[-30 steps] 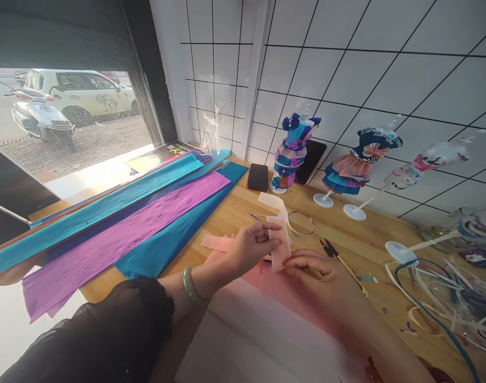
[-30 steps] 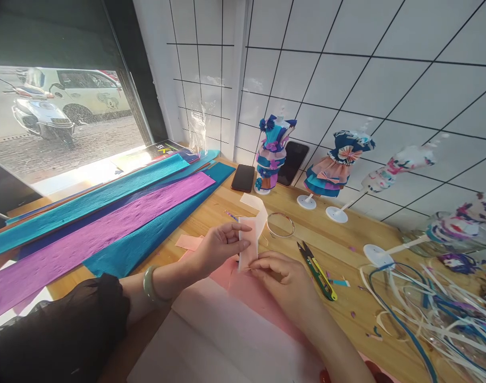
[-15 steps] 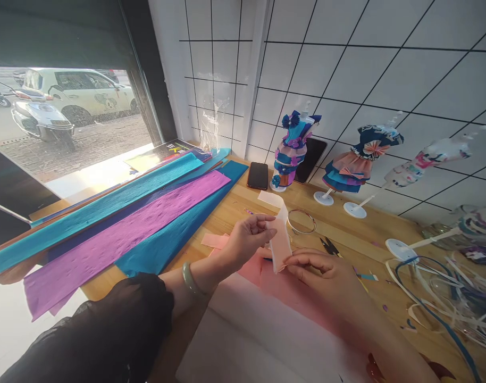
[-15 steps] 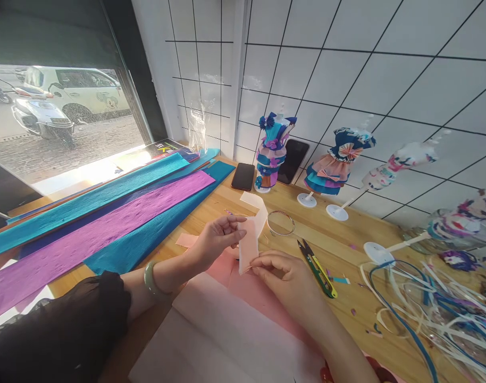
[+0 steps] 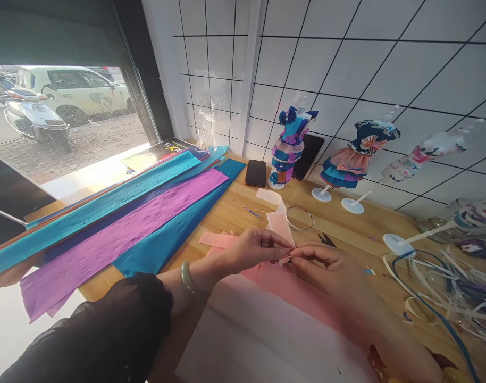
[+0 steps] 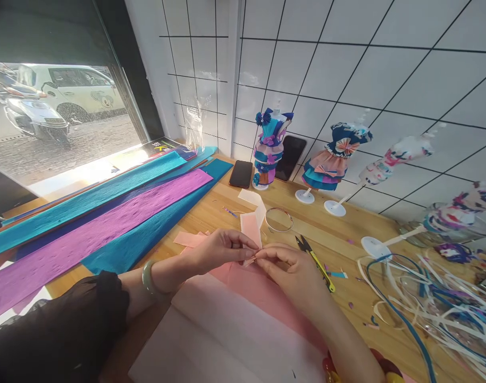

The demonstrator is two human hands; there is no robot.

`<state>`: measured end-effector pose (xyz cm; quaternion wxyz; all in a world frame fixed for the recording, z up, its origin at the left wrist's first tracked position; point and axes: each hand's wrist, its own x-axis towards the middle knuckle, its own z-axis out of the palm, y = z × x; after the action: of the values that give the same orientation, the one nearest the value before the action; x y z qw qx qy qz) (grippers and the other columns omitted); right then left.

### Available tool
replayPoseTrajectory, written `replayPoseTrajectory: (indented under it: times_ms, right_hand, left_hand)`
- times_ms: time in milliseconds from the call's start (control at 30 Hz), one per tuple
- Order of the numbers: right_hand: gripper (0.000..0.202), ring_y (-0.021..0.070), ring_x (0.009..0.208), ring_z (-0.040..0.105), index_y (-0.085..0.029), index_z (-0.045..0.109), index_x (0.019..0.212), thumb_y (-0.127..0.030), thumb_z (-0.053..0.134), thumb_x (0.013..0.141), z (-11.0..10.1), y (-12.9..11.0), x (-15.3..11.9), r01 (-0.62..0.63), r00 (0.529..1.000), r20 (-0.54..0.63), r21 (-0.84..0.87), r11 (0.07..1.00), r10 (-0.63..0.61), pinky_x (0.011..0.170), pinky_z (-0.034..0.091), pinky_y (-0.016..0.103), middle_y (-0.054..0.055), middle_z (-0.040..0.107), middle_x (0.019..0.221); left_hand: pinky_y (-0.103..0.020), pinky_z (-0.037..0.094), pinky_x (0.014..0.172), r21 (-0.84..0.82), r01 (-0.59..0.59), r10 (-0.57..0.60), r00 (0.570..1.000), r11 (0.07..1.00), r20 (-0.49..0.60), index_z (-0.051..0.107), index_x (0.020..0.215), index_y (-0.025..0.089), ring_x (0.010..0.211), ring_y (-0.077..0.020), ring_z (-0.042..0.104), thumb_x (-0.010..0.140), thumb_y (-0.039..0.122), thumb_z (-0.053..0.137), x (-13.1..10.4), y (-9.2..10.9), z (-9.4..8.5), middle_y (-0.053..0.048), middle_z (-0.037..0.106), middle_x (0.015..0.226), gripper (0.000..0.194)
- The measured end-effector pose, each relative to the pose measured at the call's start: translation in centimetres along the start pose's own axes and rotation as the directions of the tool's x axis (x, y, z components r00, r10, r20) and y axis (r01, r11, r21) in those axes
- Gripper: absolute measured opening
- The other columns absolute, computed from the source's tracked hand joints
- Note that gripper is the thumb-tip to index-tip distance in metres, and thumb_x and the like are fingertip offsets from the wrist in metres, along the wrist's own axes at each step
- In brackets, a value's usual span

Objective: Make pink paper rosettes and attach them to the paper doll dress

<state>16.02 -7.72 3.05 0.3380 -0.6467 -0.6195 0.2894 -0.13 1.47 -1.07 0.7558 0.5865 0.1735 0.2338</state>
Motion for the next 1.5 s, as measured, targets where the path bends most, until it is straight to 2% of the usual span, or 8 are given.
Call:
replayPoseTrajectory:
  times_ms: [100, 267, 433, 600, 833, 1000, 1333, 1500]
  right_hand:
    - [0.017, 0.0206, 0.086, 0.064, -0.024, 0.072, 0.078, -0.033, 0.057, 0.078, -0.1, 0.2, 0.0, -0.012, 1.000, 0.006, 0.031, 0.999, 0.012, 0.074, 0.051, 0.030, 0.004, 0.070, 0.094]
    - [0.020, 0.0213, 0.084, 0.064, -0.023, 0.072, 0.079, -0.036, 0.058, 0.078, -0.1, 0.4, 0.0, -0.044, 0.999, -0.009, 0.049, 0.998, 0.045, 0.074, 0.052, 0.032, 0.005, 0.071, 0.093]
    - [0.020, 0.0213, 0.082, 0.065, -0.024, 0.072, 0.079, -0.039, 0.060, 0.076, -0.2, 0.9, 0.0, -0.044, 0.995, -0.087, 0.008, 0.999, 0.044, 0.073, 0.052, 0.031, 0.004, 0.071, 0.092]
    - [0.016, 0.0212, 0.084, 0.065, -0.025, 0.072, 0.077, -0.036, 0.060, 0.076, -0.1, 1.1, 0.0, -0.017, 0.991, -0.133, -0.004, 1.000, 0.016, 0.072, 0.052, 0.031, 0.004, 0.071, 0.092]
    - [0.017, 0.0220, 0.085, 0.065, -0.024, 0.072, 0.078, -0.036, 0.061, 0.076, 0.0, 0.7, 0.0, -0.002, 0.992, -0.130, 0.009, 1.000, 0.003, 0.072, 0.053, 0.032, 0.005, 0.071, 0.092]
    - [0.014, 0.0202, 0.082, 0.065, -0.025, 0.072, 0.075, -0.036, 0.063, 0.074, -0.1, 0.7, 0.1, -0.017, 0.990, -0.137, 0.037, 0.999, 0.022, 0.072, 0.053, 0.030, 0.004, 0.071, 0.089]
    - [0.010, 0.0201, 0.077, 0.067, -0.026, 0.073, 0.069, -0.034, 0.068, 0.067, 0.0, 0.0, 0.0, -0.106, 0.965, -0.233, 0.089, 0.990, 0.124, 0.065, 0.054, 0.028, 0.003, 0.072, 0.086]
    - [0.012, 0.0196, 0.075, 0.067, -0.025, 0.072, 0.068, -0.036, 0.069, 0.066, 0.2, -0.1, 0.0, -0.155, 0.956, -0.225, 0.168, 0.974, 0.191, 0.064, 0.053, 0.028, 0.003, 0.073, 0.082]
  left_hand:
    - [-0.023, 0.044, 0.060, 0.031, 0.029, -0.028, 0.999, 0.999, -0.026, 0.068, 0.092, 0.014, 0.059, -0.0089, 0.055, 0.069, 0.033, 0.069, 0.1, -0.1, -0.2, -0.002, 0.064, 0.066, 0.029]
    - [-0.023, 0.045, 0.060, 0.032, 0.036, -0.037, 0.999, 0.999, 0.022, 0.067, 0.088, 0.014, 0.059, -0.0090, 0.056, 0.070, 0.034, 0.068, 0.1, 0.2, -0.4, -0.002, 0.064, 0.068, 0.028]
    - [-0.022, 0.043, 0.061, 0.070, 0.019, -0.022, 0.999, 0.997, 0.038, 0.066, 0.090, 0.013, 0.065, -0.0091, 0.055, 0.073, 0.040, 0.064, -0.4, 1.1, 0.3, -0.004, 0.064, 0.077, 0.032]
    - [-0.019, 0.039, 0.057, 0.198, -0.042, 0.064, 0.992, 0.979, -0.110, 0.063, 0.085, 0.014, 0.061, -0.0070, 0.050, 0.063, 0.035, 0.073, -0.7, 1.1, 1.4, 0.001, 0.059, 0.069, 0.032]
    - [-0.022, 0.043, 0.066, 0.403, -0.059, 0.150, 0.968, 0.913, -0.199, 0.066, 0.076, 0.015, 0.068, -0.0102, 0.056, 0.072, 0.031, 0.064, -0.7, 0.9, 1.6, -0.003, 0.066, 0.075, 0.017]
    - [-0.024, 0.045, 0.069, 0.412, -0.047, 0.155, 0.960, 0.910, -0.232, 0.067, 0.072, 0.015, 0.071, -0.0121, 0.059, 0.072, 0.031, 0.065, -0.8, 1.1, 1.5, -0.003, 0.067, 0.072, 0.016]
    - [-0.021, 0.046, 0.060, 0.326, -0.092, 0.192, 0.938, 0.941, -0.289, 0.065, 0.065, 0.014, 0.065, -0.0106, 0.058, 0.067, 0.030, 0.070, -0.7, 1.1, 1.7, -0.002, 0.064, 0.066, 0.017]
    - [-0.021, 0.045, 0.058, 0.288, -0.116, 0.200, 0.938, 0.951, -0.283, 0.064, 0.065, 0.014, 0.063, -0.0105, 0.057, 0.067, 0.031, 0.070, -0.7, 0.9, 1.7, -0.001, 0.063, 0.065, 0.018]
